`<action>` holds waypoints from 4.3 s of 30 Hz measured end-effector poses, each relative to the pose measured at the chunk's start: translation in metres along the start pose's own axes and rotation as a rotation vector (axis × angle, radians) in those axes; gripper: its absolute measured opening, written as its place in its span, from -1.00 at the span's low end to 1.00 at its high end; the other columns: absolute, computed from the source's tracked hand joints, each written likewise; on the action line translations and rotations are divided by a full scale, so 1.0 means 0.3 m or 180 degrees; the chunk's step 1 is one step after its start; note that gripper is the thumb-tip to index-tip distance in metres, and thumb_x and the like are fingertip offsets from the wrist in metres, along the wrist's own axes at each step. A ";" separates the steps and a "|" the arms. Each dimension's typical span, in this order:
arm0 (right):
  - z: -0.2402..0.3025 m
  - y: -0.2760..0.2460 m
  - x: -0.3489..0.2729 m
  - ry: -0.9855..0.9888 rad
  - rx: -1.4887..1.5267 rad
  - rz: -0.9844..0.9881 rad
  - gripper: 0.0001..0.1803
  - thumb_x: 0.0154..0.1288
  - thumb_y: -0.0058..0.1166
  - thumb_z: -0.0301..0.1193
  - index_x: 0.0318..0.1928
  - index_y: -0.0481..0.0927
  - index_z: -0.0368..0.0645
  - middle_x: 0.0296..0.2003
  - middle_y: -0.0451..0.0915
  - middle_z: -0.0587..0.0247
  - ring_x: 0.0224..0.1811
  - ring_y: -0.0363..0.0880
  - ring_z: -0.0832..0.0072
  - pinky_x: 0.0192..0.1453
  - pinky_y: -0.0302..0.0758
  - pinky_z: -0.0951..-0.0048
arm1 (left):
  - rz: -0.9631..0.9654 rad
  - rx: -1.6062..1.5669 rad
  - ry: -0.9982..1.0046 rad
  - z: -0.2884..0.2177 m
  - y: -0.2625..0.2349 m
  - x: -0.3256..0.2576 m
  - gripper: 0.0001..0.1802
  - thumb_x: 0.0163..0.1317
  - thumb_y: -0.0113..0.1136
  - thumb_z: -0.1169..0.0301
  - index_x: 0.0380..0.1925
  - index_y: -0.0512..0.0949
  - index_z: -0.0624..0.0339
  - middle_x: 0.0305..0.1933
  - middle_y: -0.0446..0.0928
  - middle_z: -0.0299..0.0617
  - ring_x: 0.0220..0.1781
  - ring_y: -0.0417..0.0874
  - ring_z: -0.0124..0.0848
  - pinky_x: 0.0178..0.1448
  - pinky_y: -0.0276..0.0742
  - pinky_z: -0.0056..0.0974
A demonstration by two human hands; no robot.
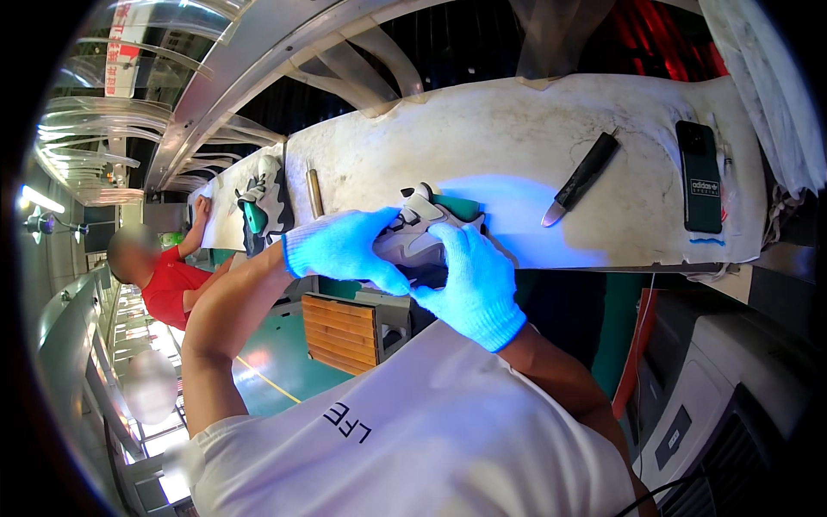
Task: The person assembles a sneaker by hand, using a small metal tool to press and secure the sole onto the shoe upper. They repeatedly rotate the shoe to access different edges and ensure the sole is firmly attached, working on a single unit throughout the clip.
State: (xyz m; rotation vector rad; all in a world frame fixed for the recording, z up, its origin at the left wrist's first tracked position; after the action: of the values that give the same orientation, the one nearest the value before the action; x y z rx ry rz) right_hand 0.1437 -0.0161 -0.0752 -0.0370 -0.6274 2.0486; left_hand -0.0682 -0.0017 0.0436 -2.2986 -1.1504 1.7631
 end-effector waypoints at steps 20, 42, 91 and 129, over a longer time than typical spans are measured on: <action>0.059 0.055 -0.048 -0.0309 -0.0613 0.0001 -0.04 -0.01 0.74 -0.19 0.42 0.54 -0.08 -0.02 0.54 0.05 0.02 0.67 0.02 -0.07 0.68 -0.02 | -0.0908 0.0240 0.0011 0.056 0.083 0.030 -0.11 0.22 0.48 -0.37 0.09 0.75 0.32 -0.03 0.85 0.07 0.04 0.89 -0.06 0.23 0.75 -0.04; 0.046 0.117 -0.118 -0.0978 -0.1488 0.0004 -0.04 -0.09 0.70 -0.17 0.40 0.64 -0.07 -0.19 0.48 0.22 -0.25 0.59 0.19 -0.24 0.58 0.13 | -0.0957 -0.2901 0.1405 0.453 0.296 -0.007 0.08 0.11 0.68 -0.10 0.49 0.58 0.43 0.39 0.72 -0.05 0.42 0.69 -0.27 0.58 0.54 -0.17; -0.014 -0.038 -0.164 0.1644 0.3003 -0.0587 -0.37 0.38 0.44 -0.67 0.42 0.58 -0.23 0.19 0.74 0.22 0.18 0.76 0.39 0.31 0.70 0.27 | -0.1200 -0.5062 0.2030 0.043 0.647 0.079 -0.35 0.22 0.69 0.55 0.26 0.58 0.43 0.19 0.74 0.01 0.13 0.83 -0.27 0.29 0.83 -0.09; 0.325 -0.160 -0.073 -0.0783 0.0177 0.0843 -0.14 0.28 0.59 0.16 0.26 0.72 -0.37 0.25 0.75 -0.27 0.38 0.74 -0.22 0.59 0.49 -0.35 | -0.2425 -0.1695 0.3866 0.148 0.510 -0.143 -0.76 0.02 0.55 0.42 -0.28 0.71 0.08 -0.25 0.63 -0.17 -0.34 0.64 -0.16 -0.27 0.58 -0.12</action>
State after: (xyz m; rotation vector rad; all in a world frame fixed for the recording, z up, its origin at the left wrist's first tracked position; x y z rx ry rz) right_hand 0.1672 -0.0549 0.0261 0.1757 -0.7486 2.3475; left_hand -0.0283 -0.1547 -0.0037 -1.9784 -1.7894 -0.2489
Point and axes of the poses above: each hand's wrist, its own x-axis towards the middle knuckle, its own y-axis out of the palm, z = x × y, the point moved 2 cm from there along x, towards the middle knuckle
